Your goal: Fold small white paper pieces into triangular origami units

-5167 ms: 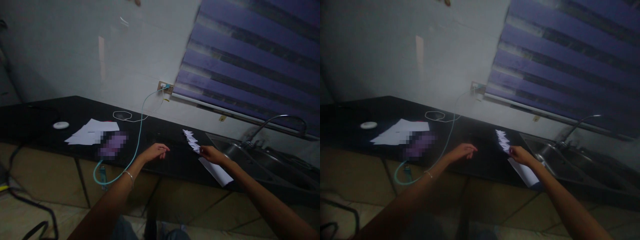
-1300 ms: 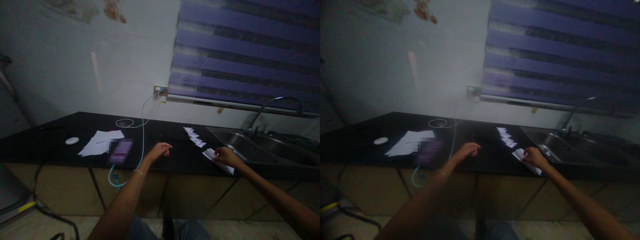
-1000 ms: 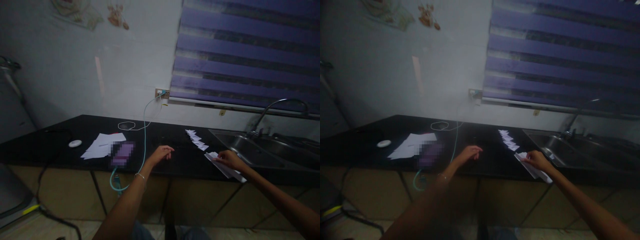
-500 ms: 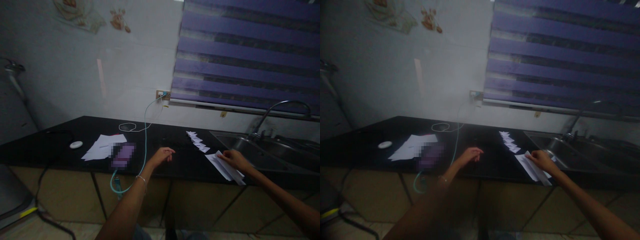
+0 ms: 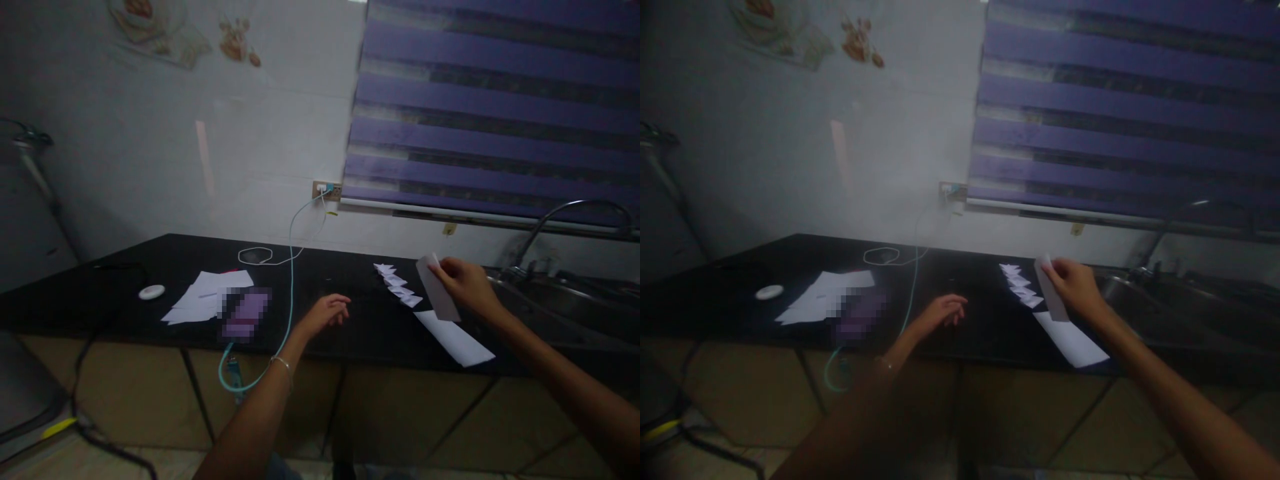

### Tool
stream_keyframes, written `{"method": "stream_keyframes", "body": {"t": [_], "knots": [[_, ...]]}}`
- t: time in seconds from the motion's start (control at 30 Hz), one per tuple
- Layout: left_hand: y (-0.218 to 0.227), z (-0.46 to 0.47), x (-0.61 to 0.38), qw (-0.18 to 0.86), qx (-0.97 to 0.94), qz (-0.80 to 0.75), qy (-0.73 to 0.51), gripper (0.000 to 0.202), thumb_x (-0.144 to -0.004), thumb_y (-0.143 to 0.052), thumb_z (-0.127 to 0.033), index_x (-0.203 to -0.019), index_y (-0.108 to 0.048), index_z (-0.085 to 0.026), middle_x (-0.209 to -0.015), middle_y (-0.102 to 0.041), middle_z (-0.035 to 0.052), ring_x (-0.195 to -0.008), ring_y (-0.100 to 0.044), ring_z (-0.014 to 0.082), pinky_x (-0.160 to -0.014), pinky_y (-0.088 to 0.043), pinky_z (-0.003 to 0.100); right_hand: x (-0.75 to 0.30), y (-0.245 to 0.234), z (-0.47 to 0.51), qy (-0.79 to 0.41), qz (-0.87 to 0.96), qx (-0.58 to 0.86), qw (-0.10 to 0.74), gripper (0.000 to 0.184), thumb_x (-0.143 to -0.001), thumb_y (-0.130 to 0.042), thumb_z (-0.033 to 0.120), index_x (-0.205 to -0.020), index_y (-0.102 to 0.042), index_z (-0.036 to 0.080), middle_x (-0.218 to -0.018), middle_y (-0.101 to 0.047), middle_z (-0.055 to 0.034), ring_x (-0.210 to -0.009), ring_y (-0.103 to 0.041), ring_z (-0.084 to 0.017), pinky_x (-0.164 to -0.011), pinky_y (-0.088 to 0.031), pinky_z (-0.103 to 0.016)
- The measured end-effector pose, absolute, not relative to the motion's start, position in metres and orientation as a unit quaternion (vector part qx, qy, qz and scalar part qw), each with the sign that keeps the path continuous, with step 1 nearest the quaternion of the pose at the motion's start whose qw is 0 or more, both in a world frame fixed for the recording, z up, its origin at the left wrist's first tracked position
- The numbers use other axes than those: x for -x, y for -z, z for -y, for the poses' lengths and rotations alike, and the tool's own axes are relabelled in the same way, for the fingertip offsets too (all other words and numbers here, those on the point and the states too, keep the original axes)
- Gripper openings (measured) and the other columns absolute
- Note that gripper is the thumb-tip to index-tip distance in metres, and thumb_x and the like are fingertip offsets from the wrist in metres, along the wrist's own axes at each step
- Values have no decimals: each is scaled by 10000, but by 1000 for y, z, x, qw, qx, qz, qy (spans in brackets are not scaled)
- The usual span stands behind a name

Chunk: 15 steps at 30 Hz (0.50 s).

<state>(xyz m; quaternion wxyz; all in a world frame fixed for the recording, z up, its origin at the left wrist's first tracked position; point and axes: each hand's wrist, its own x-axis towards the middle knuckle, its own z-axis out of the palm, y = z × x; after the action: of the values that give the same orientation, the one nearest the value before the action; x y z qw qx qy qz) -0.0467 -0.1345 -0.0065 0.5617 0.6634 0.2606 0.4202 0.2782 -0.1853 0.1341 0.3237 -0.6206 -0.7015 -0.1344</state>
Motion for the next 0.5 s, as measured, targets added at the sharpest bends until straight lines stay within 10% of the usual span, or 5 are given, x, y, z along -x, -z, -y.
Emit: {"method": "stream_keyframes", "body": {"t": [0.33, 0.5], "knots": [[-1, 140, 48, 612, -567, -290, -469, 470, -866, -533, -539, -1171, -574, -184, -1152, -609, 122, -861, -634, 178, -555, -442, 220, -169, -66, 141, -272, 664, 461, 522, 351, -776, -621, 543, -815, -601, 195, -599, -480, 20, -561, -430, -126, -498, -344, -243], [-6, 143, 49, 628, -562, -268, -467, 514, -815, -642, -495, -1151, -611, -107, -1013, -685, 125, -819, -635, 192, -741, -475, 306, -149, -31, 116, -356, 620, 451, 534, 343, -741, -664, 527, -814, -608, 197, -633, -511, 20, -577, -447, -125, -517, -340, -245]]}}
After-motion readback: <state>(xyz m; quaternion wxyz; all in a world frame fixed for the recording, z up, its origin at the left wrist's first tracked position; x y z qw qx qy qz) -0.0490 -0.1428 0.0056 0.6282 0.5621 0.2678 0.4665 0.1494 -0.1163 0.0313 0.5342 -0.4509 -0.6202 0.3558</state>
